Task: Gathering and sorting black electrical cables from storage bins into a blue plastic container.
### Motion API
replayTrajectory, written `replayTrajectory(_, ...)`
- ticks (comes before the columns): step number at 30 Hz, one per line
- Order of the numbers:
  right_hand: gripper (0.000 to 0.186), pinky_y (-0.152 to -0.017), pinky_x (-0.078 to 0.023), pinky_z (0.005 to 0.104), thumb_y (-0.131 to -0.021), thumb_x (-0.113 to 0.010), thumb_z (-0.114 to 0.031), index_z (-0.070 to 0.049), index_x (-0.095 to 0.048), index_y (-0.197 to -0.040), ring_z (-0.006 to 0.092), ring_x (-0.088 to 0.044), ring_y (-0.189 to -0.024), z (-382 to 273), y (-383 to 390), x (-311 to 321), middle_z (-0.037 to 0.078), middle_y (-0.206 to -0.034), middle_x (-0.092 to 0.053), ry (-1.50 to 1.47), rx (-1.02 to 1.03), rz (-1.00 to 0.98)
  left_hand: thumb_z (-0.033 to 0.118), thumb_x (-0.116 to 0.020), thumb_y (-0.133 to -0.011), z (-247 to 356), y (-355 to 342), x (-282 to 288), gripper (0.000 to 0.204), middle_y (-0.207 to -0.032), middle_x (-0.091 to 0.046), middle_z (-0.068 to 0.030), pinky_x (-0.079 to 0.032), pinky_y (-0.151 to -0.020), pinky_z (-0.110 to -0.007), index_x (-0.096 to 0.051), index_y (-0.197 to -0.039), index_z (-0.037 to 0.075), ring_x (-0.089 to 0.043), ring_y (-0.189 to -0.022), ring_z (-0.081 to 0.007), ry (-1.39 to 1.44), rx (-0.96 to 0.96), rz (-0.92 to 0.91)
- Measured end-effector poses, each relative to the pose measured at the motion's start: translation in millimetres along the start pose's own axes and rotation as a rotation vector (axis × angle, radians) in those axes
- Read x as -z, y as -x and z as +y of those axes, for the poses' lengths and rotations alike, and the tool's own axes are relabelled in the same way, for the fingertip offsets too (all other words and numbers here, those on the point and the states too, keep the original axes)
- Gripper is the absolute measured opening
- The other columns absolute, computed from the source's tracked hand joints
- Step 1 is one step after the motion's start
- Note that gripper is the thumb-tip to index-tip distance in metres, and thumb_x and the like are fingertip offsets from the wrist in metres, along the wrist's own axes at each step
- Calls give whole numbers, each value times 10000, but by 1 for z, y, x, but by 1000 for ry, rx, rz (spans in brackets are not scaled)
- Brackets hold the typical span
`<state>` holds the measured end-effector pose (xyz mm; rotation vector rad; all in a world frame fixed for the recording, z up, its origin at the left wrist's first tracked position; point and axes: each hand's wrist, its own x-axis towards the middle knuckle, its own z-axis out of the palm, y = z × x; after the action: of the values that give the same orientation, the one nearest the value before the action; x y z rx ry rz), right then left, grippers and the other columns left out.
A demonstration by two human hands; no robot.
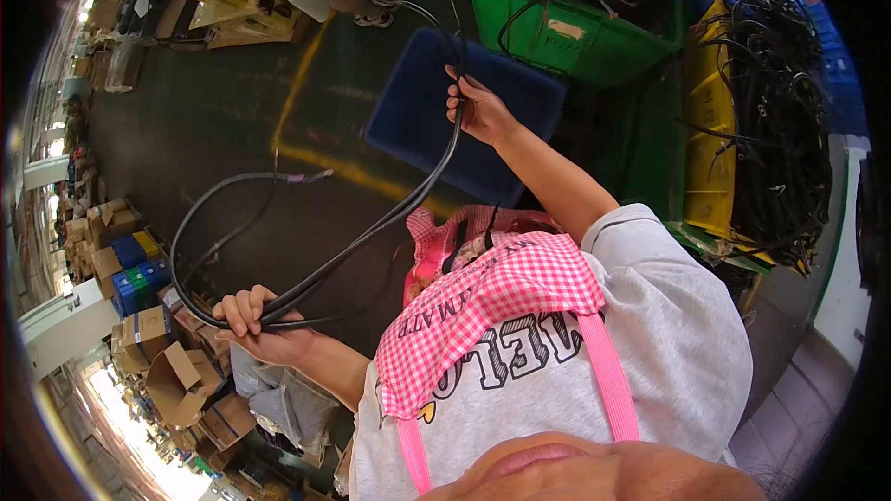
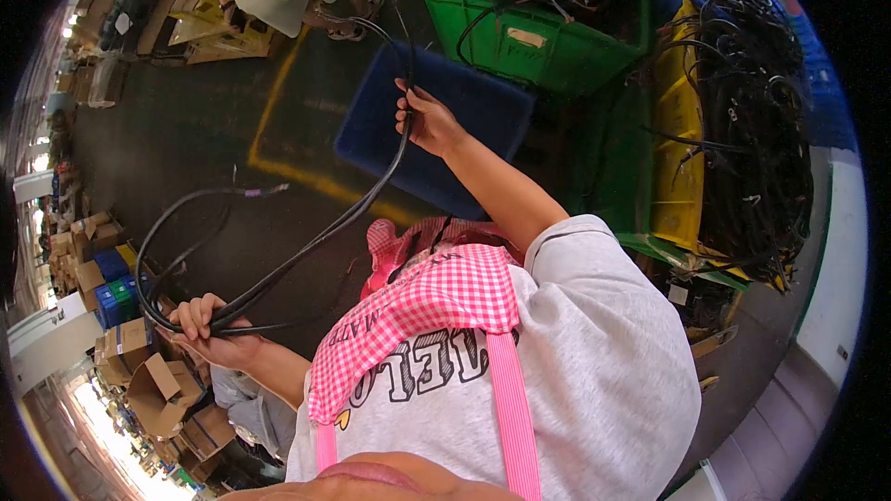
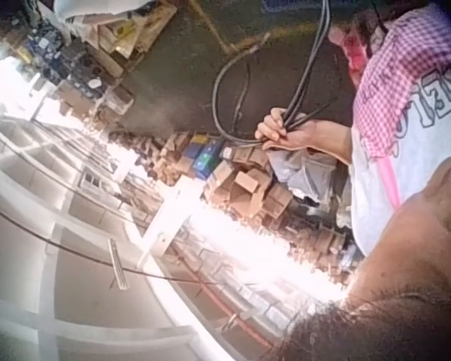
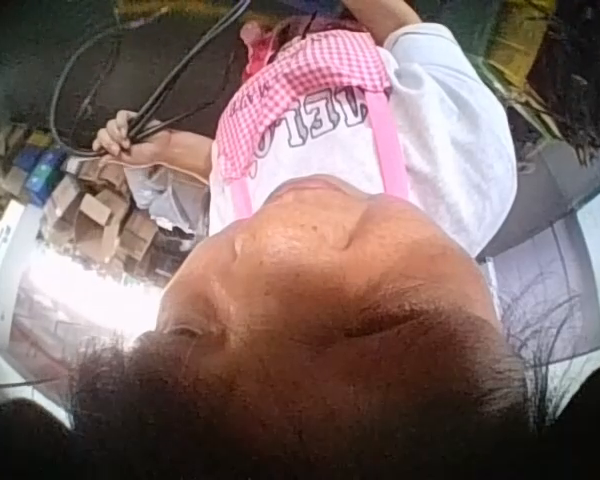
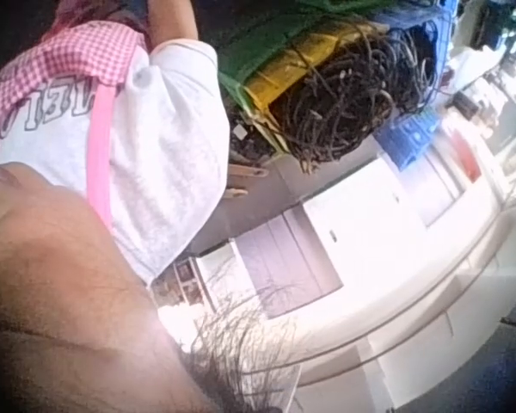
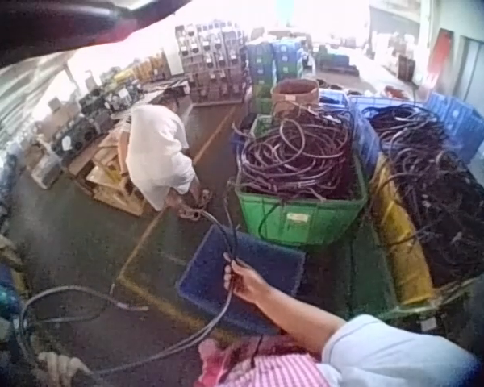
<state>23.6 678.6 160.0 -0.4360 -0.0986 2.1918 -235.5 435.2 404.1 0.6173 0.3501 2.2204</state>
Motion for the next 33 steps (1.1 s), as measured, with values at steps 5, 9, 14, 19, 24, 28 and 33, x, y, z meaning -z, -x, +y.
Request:
replayTrajectory(5, 328, -645, -488, 314, -971, -449, -170, -165, -471, -1298, 135, -553, -708, -20, 10, -17, 0, -816, -533, 6, 76, -74, 216, -588, -894, 4, -7, 30, 240, -693, -443, 3, -369, -648, -243, -523, -968, -3, -413, -605, -86, 60, 2, 133)
replayTrajectory(9, 364, -661, -449, 290, -969, -454, -177, -161, -432, -1331, 126, -536, -715, -26, 21, -32, 4, -827, -548, 17, 123, -132, 235, -558, -911, 5, -10, 54, 257, -710, -458, -5, -381, -673, -254, -529, -977, -12, -417, -601, -95, 113, 24, 189)
replayTrajectory(14, 397, -661, -429, 283, -946, -505, -172, -164, -428, -1335, 110, -497, -692, -40, 33, -48, -2, -812, -530, 29, 158, -177, 203, -546, -918, -4, -12, 75, 240, -715, -463, -22, -415, -702, -278, -548, -992, -25, -424, -620, -112, 116, 77, 200)
replayTrajectory(19, 374, -621, -419, 254, -933, -532, -181, -107, -449, -1291, 89, -480, -665, -59, 51, -71, -2, -805, -533, 99, 231, -123, 240, -514, -940, -47, -24, 68, 261, -776, -528, -14, -453, -758, -283, -539, -1056, 8, -495, -685, -107, -112, 145, 319)
replayTrajectory(24, 335, -640, -491, 265, -834, -666, -266, -38, -557, -1054, 123, -599, -758, -36, 66, -133, 60, -893, -630, 859, -3, -198, 306, -510, -940, -115, -15, 51, 416, -1172, -533, -108, -431, -960, -359, -462, -1238, 20, -527, -1068, -208, -540, 379, 209)
replayTrajectory(28, 453, -628, -428, 283, -732, -758, -379, -7, -560, -901, 128, -524, -727, -3, 54, -129, 51, -783, -576, 1326, 202, -308, 205, -403, -983, -190, 2, 4, 369, -1250, -496, -108, -390, -977, -355, -414, -1299, 16, -500, -1125, -227, -656, 564, 167)
replayTrajectory(33, 447, -553, -351, 256, -684, -809, -351, -37, -502, -770, 89, -434, -652, -46, 54, -136, -12, -683, -475, 1234, 206, -342, 160, -364, -975, -216, -15, -17, 439, -1372, -391, -138, -335, -1025, -347, -327, -1385, 5, -398, -1256, -248, -775, 737, -112)
